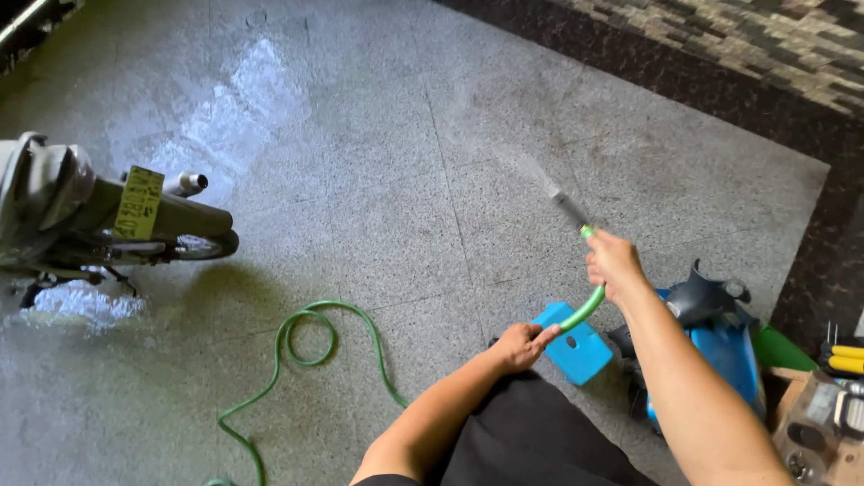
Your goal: Watering down the concrete floor of a garage area using a hose.
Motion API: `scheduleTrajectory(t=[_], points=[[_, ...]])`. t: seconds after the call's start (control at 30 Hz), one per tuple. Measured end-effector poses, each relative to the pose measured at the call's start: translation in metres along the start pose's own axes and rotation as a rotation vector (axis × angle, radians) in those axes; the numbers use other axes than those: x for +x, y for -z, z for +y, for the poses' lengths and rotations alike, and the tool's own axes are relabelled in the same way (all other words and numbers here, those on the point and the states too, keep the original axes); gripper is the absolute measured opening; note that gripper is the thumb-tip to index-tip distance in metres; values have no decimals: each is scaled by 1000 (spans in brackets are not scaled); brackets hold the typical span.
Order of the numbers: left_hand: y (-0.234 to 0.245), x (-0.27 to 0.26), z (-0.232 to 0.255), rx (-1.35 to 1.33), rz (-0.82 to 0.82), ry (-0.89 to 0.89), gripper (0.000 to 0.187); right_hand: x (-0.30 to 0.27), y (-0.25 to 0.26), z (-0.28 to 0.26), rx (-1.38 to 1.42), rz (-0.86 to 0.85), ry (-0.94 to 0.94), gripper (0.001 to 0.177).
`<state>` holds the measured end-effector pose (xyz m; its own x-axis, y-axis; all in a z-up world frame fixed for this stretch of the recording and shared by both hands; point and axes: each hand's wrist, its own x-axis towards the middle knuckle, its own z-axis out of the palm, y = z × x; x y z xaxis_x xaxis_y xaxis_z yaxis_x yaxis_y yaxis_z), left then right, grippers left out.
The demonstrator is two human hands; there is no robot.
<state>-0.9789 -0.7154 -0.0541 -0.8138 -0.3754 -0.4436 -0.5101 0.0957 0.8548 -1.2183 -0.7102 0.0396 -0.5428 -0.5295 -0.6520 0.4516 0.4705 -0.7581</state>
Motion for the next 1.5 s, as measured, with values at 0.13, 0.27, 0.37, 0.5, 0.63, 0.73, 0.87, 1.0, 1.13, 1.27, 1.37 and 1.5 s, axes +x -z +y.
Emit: scheduleTrajectory(t=[0.13,0.27,0.37,0.5,0.63,0.73,0.87,1.0,1.13,1.27,1.37,1.5], points=[[5,30,20,-134,26,32,74,29,-4,-25,45,-22,1,41],[32,49,41,-92,26,101,78,57,-8,-48,86,-2,-7,42],[60,71,57,56,42,95,80,88,-14,-54,140,8,-51,42],[84,140,80,-261,171,94,77,149,-30,-29,87,33,41,29],[130,214,120,-768,200,14,98,126,-81,-74,-381,147,251,28],[155,235,141,-655,187,158,99,197,-75,-48,-153,7,173,32],[152,273,122,-866,153,105,87,232,-75,-52,-166,62,86,41],[168,288,139,-826,218,128,76,244,-71,-74,-77,-26,8,46],[183,316,157,-783,213,193,77,263,-71,-104,-218,47,-35,48],[186,359,167,-759,277,160,74,342,-44,-78,-267,3,95,51],[189,397,182,-682,318,225,75,378,-30,-99,-258,-51,59,50],[165,462,192,-828,342,248,73,423,7,-126,-222,-120,-6,48]])
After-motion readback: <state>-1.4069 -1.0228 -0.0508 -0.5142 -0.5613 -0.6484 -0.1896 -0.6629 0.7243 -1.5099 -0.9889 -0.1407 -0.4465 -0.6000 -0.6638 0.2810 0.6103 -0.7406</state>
